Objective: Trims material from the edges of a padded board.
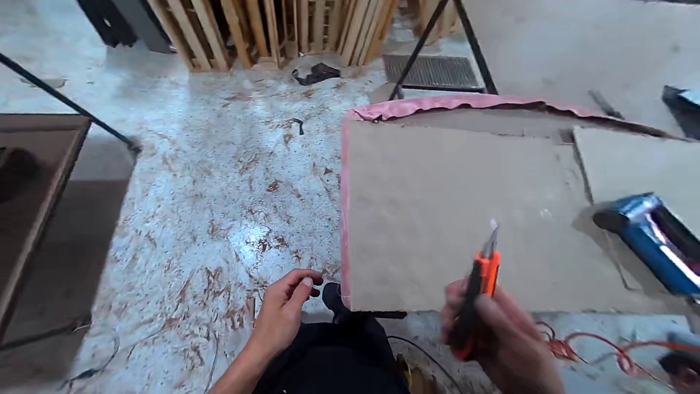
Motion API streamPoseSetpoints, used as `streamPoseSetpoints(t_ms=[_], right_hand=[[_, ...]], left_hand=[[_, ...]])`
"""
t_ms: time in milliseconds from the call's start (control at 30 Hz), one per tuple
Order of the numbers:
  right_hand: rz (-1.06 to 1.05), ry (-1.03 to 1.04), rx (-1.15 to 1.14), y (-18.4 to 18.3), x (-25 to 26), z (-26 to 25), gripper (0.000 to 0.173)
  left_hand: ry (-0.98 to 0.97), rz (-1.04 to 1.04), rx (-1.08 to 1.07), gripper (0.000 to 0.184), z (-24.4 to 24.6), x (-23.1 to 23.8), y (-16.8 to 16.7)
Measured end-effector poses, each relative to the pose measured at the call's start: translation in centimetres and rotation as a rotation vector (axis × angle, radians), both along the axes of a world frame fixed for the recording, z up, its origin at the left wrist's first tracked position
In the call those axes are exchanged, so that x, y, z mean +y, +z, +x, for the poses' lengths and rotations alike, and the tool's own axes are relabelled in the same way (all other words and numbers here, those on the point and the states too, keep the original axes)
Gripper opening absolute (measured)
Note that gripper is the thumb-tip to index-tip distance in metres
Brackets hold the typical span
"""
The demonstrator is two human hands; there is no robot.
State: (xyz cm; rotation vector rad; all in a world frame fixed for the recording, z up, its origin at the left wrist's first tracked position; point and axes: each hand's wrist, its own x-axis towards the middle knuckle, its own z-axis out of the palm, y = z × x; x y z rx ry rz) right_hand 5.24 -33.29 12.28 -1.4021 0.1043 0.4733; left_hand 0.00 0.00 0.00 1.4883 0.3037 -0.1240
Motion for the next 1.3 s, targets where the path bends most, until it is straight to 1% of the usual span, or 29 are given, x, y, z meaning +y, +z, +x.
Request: streamPoseSetpoints(t_ms=[67,100,167,233,300,367,467,567,633,733,767,833,900,933,1000,1067,1133,1200,1267,1300], right_hand=[[-0.028,0.107,-0.055,-0.6,1.3,-2.2,0.041],[-0.101,0.166,-0.098,-0.6,1.5,-2.7,0.041],[-0.387,0.269,-0.202,0.1,1.3,-2.7,0.042],[-0.657,0.405,-0.265,0.9,0.7,-1.4,0.036],[-0.755,0.532,-0.255,1.8,0.4,-0.2,0.034],[-0.752,0.634,-0.252,2.2,0.5,1.1,0.036],[-0.735,0.761,-0.328,1.8,1.5,4.6,0.037],[-0.697,0.901,-0.519,0.1,3.0,9.0,0.039],[-0.713,1.038,-0.598,-0.6,4.1,10.8,0.041],[-0.732,1.252,-0.659,-0.2,5.5,11.9,0.047],[-0.739,1.305,-0.664,0.3,5.8,12.0,0.047],[-0.743,1.365,-0.636,1.3,6.0,11.6,0.045],[-0.695,1.345,-0.553,1.8,5.1,10.6,0.044],[-0.65,1.303,-0.508,1.9,4.3,9.7,0.044],[-0.556,1.218,-0.407,1.9,2.5,7.8,0.044],[-0.459,1.132,-0.274,1.7,1.2,6.4,0.042],[-0.353,0.998,-0.215,0.6,0.0,5.3,0.04],[-0.289,0.834,-0.187,-0.3,-0.6,3.9,0.041],[-0.266,0.68,-0.163,-0.9,-0.6,2.0,0.045],[-0.25,0.605,-0.148,-1.2,-0.3,0.9,0.049]], left_hand=[[-0.062,-0.003,0.0,0.033,-0.9,0.2,0.2],[-0.084,-0.001,0.002,0.033,-1.4,0.3,0.2],[-0.107,-0.003,0.001,0.032,-1.9,0.4,0.1],[-0.099,-0.003,0.011,0.031,-1.9,0.5,0.0],[-0.079,0.009,0.043,0.03,-1.6,0.7,0.1],[-0.026,0.016,0.074,0.03,-1.6,0.8,0.8],[0.153,0.011,0.056,0.031,-2.8,-0.6,1.0],[0.353,0.076,0.003,0.032,-4.8,-4.1,0.4],[0.44,0.138,0.007,0.031,-6.5,-7.3,1.3],[0.523,0.139,0.014,0.028,-7.9,-11.0,2.7],[0.553,0.135,0.007,0.028,-8.1,-11.5,2.6],[0.616,0.161,0.022,0.033,-8.1,-10.3,2.3],[0.602,0.176,0.066,0.035,-7.7,-7.4,3.3],[0.553,0.193,0.095,0.034,-7.1,-6.4,4.9],[0.359,0.311,0.168,0.032,-4.8,-5.1,8.7],[0.111,0.46,0.258,0.035,-1.4,-4.3,10.6],[-0.091,0.571,0.345,0.041,1.8,-4.1,11.5],[-0.244,0.606,0.404,0.048,4.1,-4.1,11.9],[-0.308,0.551,0.373,0.047,5.6,-3.7,11.2],[-0.307,0.48,0.332,0.043,6.2,-3.3,10.6]])
